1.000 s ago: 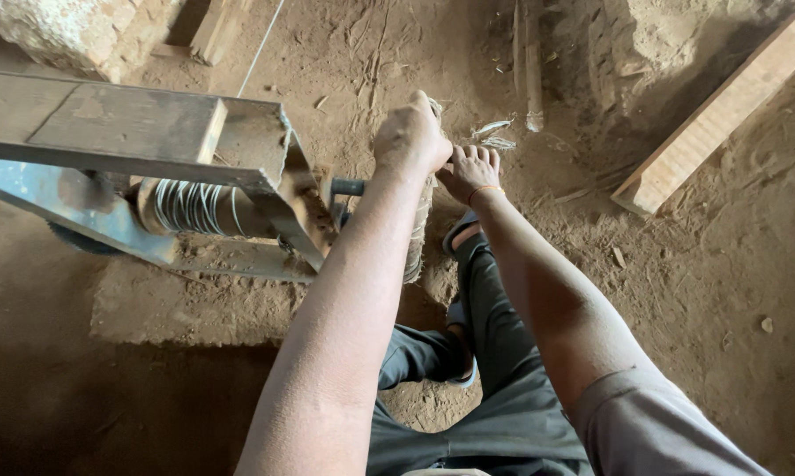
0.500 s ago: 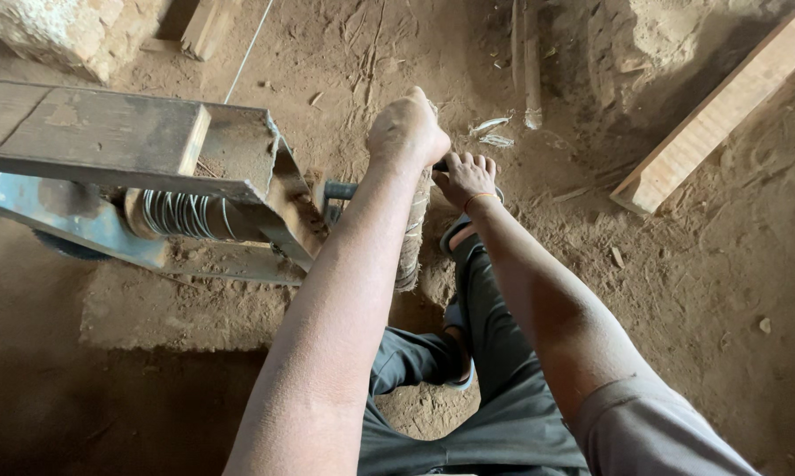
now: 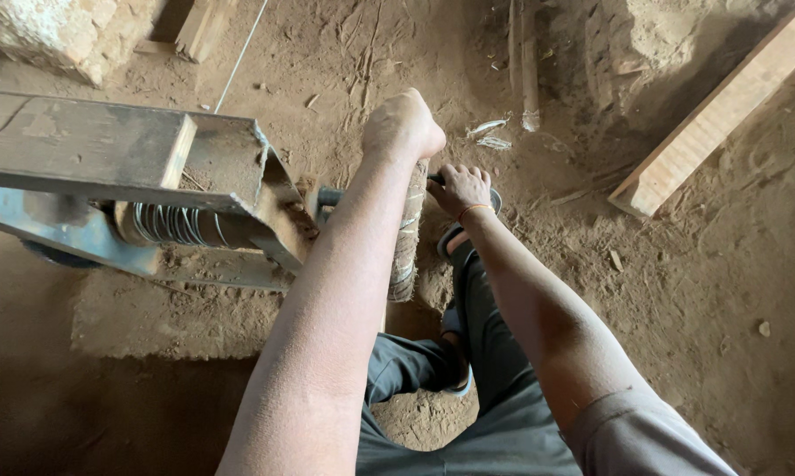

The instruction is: The person winds rope onto a manual wooden winch by rotating the handle with one hand and guiding the rope onto the spool with the other hand.

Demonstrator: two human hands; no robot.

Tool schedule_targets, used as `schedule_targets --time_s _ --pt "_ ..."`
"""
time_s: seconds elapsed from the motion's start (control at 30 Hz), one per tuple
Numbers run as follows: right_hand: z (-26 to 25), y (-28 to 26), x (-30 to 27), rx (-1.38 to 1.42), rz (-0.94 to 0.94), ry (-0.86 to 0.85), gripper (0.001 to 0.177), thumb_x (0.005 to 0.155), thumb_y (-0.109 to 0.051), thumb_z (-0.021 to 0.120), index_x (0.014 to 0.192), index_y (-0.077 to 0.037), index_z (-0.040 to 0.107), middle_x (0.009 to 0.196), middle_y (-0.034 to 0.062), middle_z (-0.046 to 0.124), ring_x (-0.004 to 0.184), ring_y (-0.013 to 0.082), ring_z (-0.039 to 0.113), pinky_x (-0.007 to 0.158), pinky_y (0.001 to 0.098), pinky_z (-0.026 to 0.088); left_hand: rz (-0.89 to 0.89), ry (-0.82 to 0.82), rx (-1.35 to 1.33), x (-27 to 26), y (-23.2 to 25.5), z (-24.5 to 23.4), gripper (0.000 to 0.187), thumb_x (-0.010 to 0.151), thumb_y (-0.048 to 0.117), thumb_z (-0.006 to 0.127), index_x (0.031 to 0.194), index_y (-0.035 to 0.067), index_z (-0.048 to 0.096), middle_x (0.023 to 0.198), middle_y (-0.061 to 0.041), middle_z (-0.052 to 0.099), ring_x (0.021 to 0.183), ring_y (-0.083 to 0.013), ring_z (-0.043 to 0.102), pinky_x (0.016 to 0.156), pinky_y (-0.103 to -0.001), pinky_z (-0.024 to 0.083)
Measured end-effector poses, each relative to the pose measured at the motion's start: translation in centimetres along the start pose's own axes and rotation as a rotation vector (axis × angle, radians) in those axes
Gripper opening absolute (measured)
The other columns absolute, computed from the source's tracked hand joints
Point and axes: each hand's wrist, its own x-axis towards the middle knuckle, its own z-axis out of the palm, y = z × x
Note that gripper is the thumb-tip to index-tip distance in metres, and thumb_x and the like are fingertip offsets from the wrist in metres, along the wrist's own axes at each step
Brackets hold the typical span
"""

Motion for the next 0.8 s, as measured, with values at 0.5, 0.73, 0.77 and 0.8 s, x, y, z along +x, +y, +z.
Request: schedule_targets --time_s 0.5,0.73,0.77,0.8 --pt "-1.4 -0.2 -0.6 0.033 -0.009 -0.121 0.044 0.091 -0.060 0.061 0.097 -0.018 0.075 0.099 0.0111 0.075 0.103 0.0339 0.069 0.092 0.0532 0.046 -0.024 -0.117 0.105 3.3 0.4 0.4 0.035 0.080 0.017 0.071 0.113 0.008 0.077 0.121 -0.020 0.072 0.115 -0.0302 0.070 0.098 -0.040 0.057" --pt "-1.2 -0.6 -1.4 0.033 -0.011 -0.090 0.049 0.091 -0.063 0.059 0.097 -0.017 0.075 0.105 0.0105 0.074 0.109 0.0349 0.066 0.092 0.0525 0.044 -0.034 -0.122 0.134 4.9 0.3 0.8 0.040 0.075 0.023 0.079 0.114 0.012 0.078 0.125 -0.016 0.071 0.117 -0.0294 0.069 0.099 -0.040 0.056" --pt "-1.0 -0.6 -1.5 0.021 -0.013 -0.091 0.050 0.091 -0.065 0.059 0.098 -0.017 0.075 0.104 0.0115 0.074 0.108 0.0353 0.066 0.092 0.0526 0.044 -0.035 -0.137 0.150 5.3 0.4 0.8 0.042 0.075 0.026 0.080 0.114 0.012 0.078 0.125 -0.016 0.071 0.116 -0.0292 0.070 0.099 -0.041 0.056" --pt "-0.9 -0.5 -1.5 0.009 -0.014 -0.091 0.051 0.091 -0.066 0.059 0.100 -0.017 0.074 0.103 0.0125 0.074 0.107 0.0357 0.066 0.091 0.0528 0.044 -0.036 -0.152 0.166 5.6 0.5 0.8 0.044 0.074 0.028 0.081 0.115 0.012 0.078 0.125 -0.016 0.071 0.116 -0.0291 0.070 0.098 -0.041 0.056"
